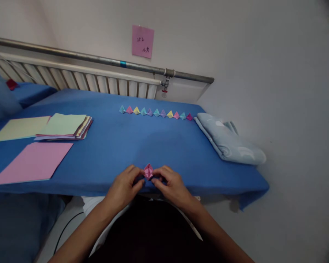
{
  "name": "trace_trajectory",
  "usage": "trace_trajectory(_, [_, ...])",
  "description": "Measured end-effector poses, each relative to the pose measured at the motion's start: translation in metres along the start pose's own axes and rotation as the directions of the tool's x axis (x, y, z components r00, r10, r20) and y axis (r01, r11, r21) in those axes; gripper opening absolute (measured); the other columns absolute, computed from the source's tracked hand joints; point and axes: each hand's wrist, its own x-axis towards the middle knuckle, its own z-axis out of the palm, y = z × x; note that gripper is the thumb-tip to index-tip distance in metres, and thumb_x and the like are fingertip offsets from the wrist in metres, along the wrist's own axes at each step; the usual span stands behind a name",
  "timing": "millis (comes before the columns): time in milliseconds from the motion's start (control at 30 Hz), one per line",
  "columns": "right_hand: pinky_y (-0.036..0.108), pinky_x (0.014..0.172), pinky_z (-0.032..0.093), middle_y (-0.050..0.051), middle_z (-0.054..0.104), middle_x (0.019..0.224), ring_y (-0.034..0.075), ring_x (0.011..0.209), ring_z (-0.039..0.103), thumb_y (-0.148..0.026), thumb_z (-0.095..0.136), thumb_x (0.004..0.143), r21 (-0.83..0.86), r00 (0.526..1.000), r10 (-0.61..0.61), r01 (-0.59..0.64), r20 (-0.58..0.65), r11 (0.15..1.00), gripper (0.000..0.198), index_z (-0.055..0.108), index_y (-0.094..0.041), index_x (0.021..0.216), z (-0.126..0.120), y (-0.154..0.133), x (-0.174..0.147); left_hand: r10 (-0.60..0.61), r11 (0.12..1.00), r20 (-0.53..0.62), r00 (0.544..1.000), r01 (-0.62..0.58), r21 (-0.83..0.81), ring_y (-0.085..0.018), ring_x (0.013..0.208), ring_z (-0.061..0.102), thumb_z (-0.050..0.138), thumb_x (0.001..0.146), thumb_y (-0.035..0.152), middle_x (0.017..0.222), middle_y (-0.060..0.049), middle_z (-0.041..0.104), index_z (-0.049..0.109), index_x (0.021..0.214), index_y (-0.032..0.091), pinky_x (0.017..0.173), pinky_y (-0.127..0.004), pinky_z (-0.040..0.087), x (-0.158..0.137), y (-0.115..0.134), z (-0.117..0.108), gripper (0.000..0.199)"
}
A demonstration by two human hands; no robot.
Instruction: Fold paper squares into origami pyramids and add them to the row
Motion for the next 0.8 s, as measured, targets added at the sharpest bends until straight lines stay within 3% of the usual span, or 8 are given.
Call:
trace_trajectory(133, [0.026,0.074,0.042,0.000,0.061,0.086,0.015,0.083,0.056,-0.011,0.058,0.081,-0.059,0.999,-0.022,0.024,0.044,0.998,0.020,0.065,-0.024,0.094,0.004,0.000,0.003,0.001,0.998,0.044,0.999,-0.003,0.059,-0.015,0.078,0.055,0.052,0.085,0.021,0.084,0.000,0.055,0.060,0.094,0.023,0.070,-0.027,0.043,0.006,0.000,0.006,0.011])
trace_trajectory(333, [0.024,0.070,0.039,-0.001,0.057,0.081,0.014,0.077,0.054,-0.009,0.058,0.079,-0.147,0.998,-0.008,0.017,0.062,0.989,0.016,0.064,-0.022,0.086,0.006,0.002,0.007,-0.009,0.997,0.047,0.999,0.005,0.077,-0.014,0.072,0.054,0.053,0.087,0.026,0.078,0.001,0.053,0.061,0.084,0.021,0.066,-0.026,0.042,0.010,0.001,0.007,0.010])
trace_trajectory(567, [0.026,0.074,0.041,0.000,0.059,0.085,0.014,0.081,0.056,-0.002,0.051,0.077,-0.067,1.000,-0.021,0.022,0.018,0.998,0.026,0.065,-0.022,0.087,0.004,0.003,0.007,-0.075,0.995,-0.028,0.997,0.077,0.060,-0.014,0.071,0.055,0.050,0.081,0.015,0.083,-0.001,0.058,0.057,0.099,0.019,0.066,-0.026,0.045,0.013,-0.004,0.002,0.020])
trace_trajectory(800, [0.025,0.072,0.041,-0.001,0.055,0.081,0.013,0.077,0.055,-0.004,0.053,0.080,-0.101,0.998,-0.046,0.051,0.054,0.994,0.024,0.067,-0.023,0.086,0.002,0.004,0.011,-0.051,0.996,0.047,0.998,0.048,0.073,-0.017,0.084,0.059,0.053,0.083,0.020,0.092,-0.004,0.063,0.062,0.093,0.018,0.077,-0.029,0.045,0.046,0.001,-0.004,0.014])
